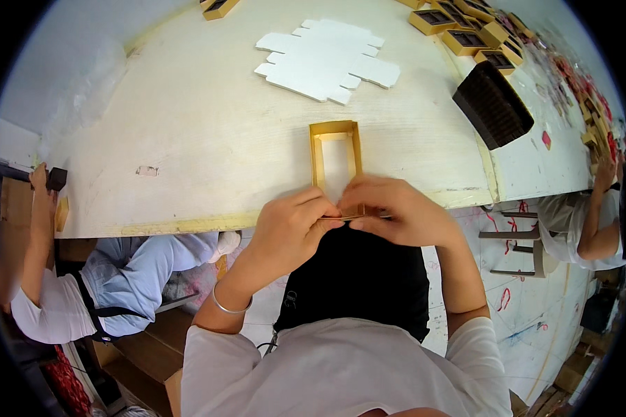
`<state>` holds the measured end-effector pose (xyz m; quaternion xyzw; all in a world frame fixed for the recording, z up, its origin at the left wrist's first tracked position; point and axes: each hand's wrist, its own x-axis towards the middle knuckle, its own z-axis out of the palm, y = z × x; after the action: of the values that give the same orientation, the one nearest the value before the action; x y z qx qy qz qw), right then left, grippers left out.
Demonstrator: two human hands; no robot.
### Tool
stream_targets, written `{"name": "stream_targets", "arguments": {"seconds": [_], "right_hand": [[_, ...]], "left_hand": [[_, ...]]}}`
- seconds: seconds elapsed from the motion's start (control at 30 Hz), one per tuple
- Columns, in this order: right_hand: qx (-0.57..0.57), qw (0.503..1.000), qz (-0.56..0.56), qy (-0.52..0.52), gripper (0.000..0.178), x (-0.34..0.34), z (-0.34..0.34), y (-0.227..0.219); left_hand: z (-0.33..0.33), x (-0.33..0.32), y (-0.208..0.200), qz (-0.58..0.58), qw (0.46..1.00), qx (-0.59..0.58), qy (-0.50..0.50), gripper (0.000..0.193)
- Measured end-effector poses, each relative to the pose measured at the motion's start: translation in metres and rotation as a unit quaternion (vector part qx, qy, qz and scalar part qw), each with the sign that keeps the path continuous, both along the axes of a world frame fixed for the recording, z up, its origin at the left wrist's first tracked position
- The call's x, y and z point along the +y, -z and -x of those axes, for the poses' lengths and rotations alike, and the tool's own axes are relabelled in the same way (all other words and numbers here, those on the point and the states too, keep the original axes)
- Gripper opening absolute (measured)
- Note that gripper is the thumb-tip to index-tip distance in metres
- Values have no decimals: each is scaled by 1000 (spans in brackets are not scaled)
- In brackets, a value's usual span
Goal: The person assembles small rectangular boxes by folding white cardboard inserts and placing them into yellow frames, then inserting dark rectangular blocks. The person repeats this process multiple times at a workbench.
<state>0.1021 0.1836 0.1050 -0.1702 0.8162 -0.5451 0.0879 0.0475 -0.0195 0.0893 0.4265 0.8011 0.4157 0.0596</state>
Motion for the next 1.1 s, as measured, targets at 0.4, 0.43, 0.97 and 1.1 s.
{"name": "stream_targets", "arguments": {"seconds": [0.4,0.43,0.97,1.1], "right_hand": [[250,950,-186,31,25,16,0,5],[230,957,-177,13,25,11,-4,0],[244,953,-160,81,18,-15,6,16],[208,958,-155,119,34,-12,-3,11]], "left_hand": [[49,-36,-11,45,984,140,96,35],[47,-38,-8,25,985,155,78,35],[52,-58,2,-8,1000,14,6,44],[55,-58,6,-9,996,88,13,44]]}}
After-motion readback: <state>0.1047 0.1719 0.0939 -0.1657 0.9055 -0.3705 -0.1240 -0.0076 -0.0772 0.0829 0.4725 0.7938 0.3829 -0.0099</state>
